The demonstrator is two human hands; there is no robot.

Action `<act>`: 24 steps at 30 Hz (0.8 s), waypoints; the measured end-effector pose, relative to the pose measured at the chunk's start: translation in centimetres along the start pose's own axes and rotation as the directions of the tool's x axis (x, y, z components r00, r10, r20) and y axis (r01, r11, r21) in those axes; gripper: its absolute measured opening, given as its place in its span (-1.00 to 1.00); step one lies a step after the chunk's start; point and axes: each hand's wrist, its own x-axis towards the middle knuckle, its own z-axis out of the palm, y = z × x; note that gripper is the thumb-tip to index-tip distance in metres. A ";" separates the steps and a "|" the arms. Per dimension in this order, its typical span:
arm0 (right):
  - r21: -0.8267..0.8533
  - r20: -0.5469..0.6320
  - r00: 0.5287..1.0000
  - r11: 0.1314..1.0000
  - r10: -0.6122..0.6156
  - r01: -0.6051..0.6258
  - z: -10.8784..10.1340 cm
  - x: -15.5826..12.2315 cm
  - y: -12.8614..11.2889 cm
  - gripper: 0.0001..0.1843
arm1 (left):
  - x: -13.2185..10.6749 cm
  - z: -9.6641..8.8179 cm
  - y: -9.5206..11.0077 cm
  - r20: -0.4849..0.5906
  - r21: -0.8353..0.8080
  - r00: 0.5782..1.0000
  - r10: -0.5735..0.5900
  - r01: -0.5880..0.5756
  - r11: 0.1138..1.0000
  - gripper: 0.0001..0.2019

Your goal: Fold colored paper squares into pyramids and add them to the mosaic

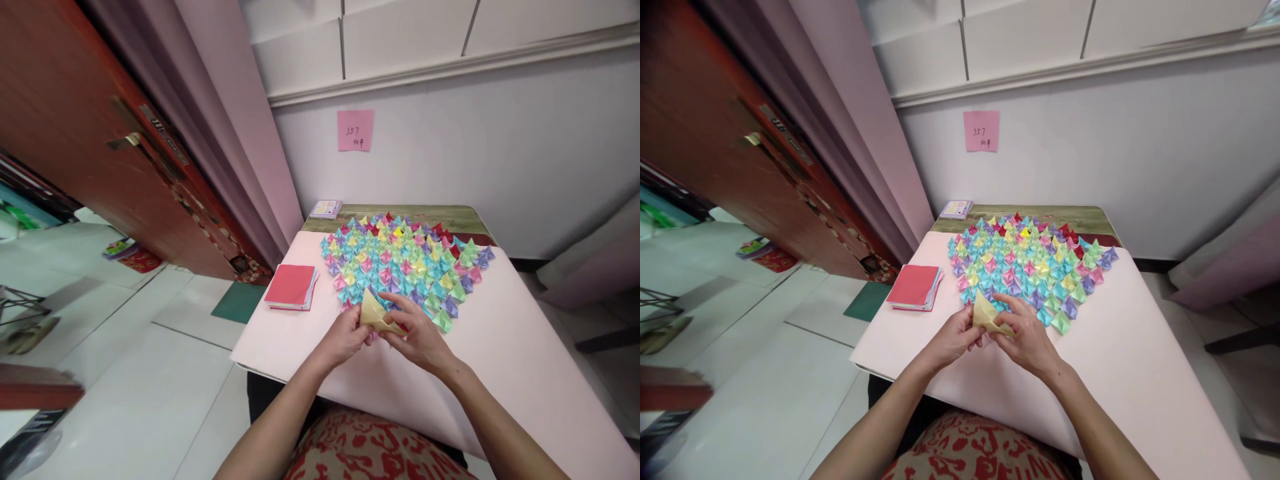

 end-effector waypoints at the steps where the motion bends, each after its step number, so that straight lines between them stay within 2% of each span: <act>1: -0.028 -0.038 0.999 0.999 -0.029 0.028 0.1 0.1 -0.1 -0.91 | 0.0 0.0 0.0 0.005 0.023 1.000 0.016 -0.016 1.000 -0.84; 6: -0.125 -0.137 0.981 0.985 -0.138 0.121 0.1 0.5 -1.1 -0.93 | -0.3 0.3 0.0 -0.004 0.116 0.997 0.075 -0.074 0.990 -0.81; 9: -0.116 -0.158 0.978 0.986 -0.139 0.121 -0.1 0.8 -1.9 -0.90 | -0.3 0.5 0.1 0.061 0.174 0.995 0.085 -0.094 0.980 -0.86; 11: -0.037 -0.222 0.974 0.999 -0.040 0.032 -0.2 1.0 -2.1 -0.84 | -0.3 0.7 0.0 0.116 0.138 0.992 0.039 -0.055 0.989 -0.84; 13: 0.148 -0.286 0.946 0.982 0.154 -0.115 -0.2 1.1 -2.0 -0.60 | -0.3 0.9 -0.1 0.127 0.004 0.992 -0.028 0.027 1.000 -0.73; 14: 0.279 -0.272 0.924 0.941 0.268 -0.191 -0.1 1.1 -1.8 -0.46 | -0.3 1.0 -0.2 0.122 -0.088 0.991 -0.057 0.068 0.994 -0.67; 15: 0.415 -0.207 0.906 0.872 0.370 -0.261 0.0 1.1 -1.5 -0.38 | -0.3 1.2 -0.3 0.116 -0.180 0.990 -0.076 0.096 0.979 -0.63; 17: 0.621 0.000 0.873 0.684 0.488 -0.382 0.2 0.9 -1.0 -0.43 | -0.3 1.5 -0.6 0.117 -0.315 0.990 -0.085 0.118 0.942 -0.58; 19: 0.700 0.145 0.845 0.551 0.514 -0.455 0.5 0.8 -0.5 -0.52 | -0.2 1.8 -0.9 0.116 -0.358 0.990 -0.086 0.122 0.926 -0.57; 21: 0.704 0.139 0.830 0.535 0.540 -0.466 0.7 0.8 0.0 -0.51 | 0.0 1.9 -1.0 0.049 -0.346 0.994 -0.096 0.107 0.932 -0.57; 24: 0.660 0.073 0.822 0.591 0.565 -0.464 0.6 1.0 0.5 -0.47 | 0.6 1.7 -0.9 -0.158 -0.342 0.979 -0.124 0.064 0.938 -0.57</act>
